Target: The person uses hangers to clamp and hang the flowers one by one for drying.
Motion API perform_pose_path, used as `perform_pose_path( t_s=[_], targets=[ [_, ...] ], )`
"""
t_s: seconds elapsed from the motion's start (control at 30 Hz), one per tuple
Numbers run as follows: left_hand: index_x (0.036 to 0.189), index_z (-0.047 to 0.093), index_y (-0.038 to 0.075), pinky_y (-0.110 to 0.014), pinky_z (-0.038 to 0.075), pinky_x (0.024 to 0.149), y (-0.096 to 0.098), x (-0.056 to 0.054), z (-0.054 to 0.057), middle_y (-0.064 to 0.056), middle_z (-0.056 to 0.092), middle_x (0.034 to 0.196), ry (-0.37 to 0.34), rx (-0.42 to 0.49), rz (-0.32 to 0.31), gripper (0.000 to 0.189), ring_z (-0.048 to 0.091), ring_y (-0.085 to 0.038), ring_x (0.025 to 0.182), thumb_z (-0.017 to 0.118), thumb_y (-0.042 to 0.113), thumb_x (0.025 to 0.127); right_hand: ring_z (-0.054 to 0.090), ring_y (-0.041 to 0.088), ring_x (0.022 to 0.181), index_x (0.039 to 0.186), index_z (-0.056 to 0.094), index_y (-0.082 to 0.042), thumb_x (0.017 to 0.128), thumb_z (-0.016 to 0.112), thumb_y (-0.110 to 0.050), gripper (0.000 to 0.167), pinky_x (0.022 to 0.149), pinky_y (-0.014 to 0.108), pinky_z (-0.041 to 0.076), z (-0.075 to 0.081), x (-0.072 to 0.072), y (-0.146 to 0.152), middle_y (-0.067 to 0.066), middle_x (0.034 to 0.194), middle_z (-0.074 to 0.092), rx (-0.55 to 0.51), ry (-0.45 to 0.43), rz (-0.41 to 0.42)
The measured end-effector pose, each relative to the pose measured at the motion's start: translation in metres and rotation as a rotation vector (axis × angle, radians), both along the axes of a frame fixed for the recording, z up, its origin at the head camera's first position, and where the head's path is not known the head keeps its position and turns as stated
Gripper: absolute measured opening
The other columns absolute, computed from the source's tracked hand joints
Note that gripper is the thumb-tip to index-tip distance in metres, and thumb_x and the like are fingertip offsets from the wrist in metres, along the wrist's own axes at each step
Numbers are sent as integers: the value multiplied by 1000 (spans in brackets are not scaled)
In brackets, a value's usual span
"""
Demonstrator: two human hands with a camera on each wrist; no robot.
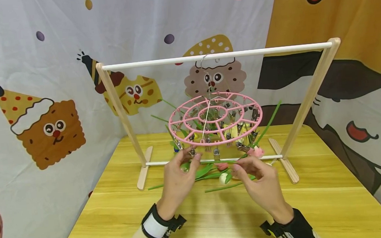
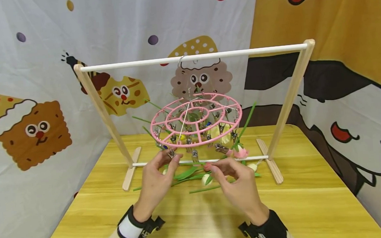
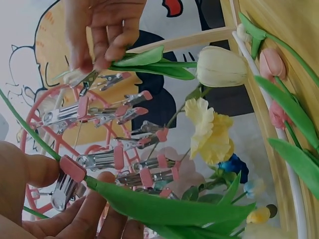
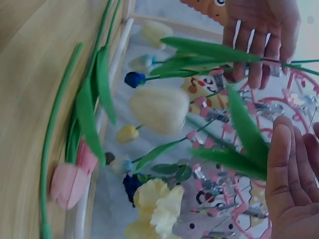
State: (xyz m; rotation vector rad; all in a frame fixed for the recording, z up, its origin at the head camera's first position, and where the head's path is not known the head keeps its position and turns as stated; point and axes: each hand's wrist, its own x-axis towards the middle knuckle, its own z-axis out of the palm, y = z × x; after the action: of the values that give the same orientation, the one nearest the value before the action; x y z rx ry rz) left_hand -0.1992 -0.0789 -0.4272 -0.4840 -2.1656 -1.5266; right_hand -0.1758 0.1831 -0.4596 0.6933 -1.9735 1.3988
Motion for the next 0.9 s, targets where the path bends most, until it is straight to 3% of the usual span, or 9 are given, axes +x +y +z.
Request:
perform_pose_path(
  t_s=[0.2,0.43,0.53,0.67,0.9],
  targets=[
    [141,79,8,-55,70,110,-9,0,-2,-5,90,115,8,-47,38,32,87,-29,117,80,25,113,82,5,80,110,84,-7,103,79,13,22,75,18,69,-9,-4,17,4,92,87,67,-35,-40],
    [141,79,8,-55,68,113,-21,4,-6,-6,89,125,48,-73,65,31,85,-28,123,80,21,113,83,15,75,106,84,-8,102,81,10,18,78,14,67,-17,-7,30,7,88,85,135,-38,-116],
    [140,80,8,-54,68,113,-25,6,-7,-7,88,130,64,-92,88,30,84,-28,125,80,21,113,80,7,75,105,85,-11,103,84,4,15,75,15,66,-20,-12,35,1,88,84,222,-83,-158],
    [141,80,9,-57,66,116,-31,9,-9,-8,88,132,65,-114,115,32,83,-30,129,81,22,112,76,1,81,106,88,-15,103,89,-6,10,74,25,69,-25,-20,42,-8,95,86,405,-210,-204],
    [143,80,8,-58,66,111,-42,15,-22,-8,85,136,56,-189,162,34,80,-31,131,82,19,111,83,21,106,119,90,-15,101,89,-5,21,89,45,72,-38,-34,49,-3,115,87,664,-384,-146]
  ],
)
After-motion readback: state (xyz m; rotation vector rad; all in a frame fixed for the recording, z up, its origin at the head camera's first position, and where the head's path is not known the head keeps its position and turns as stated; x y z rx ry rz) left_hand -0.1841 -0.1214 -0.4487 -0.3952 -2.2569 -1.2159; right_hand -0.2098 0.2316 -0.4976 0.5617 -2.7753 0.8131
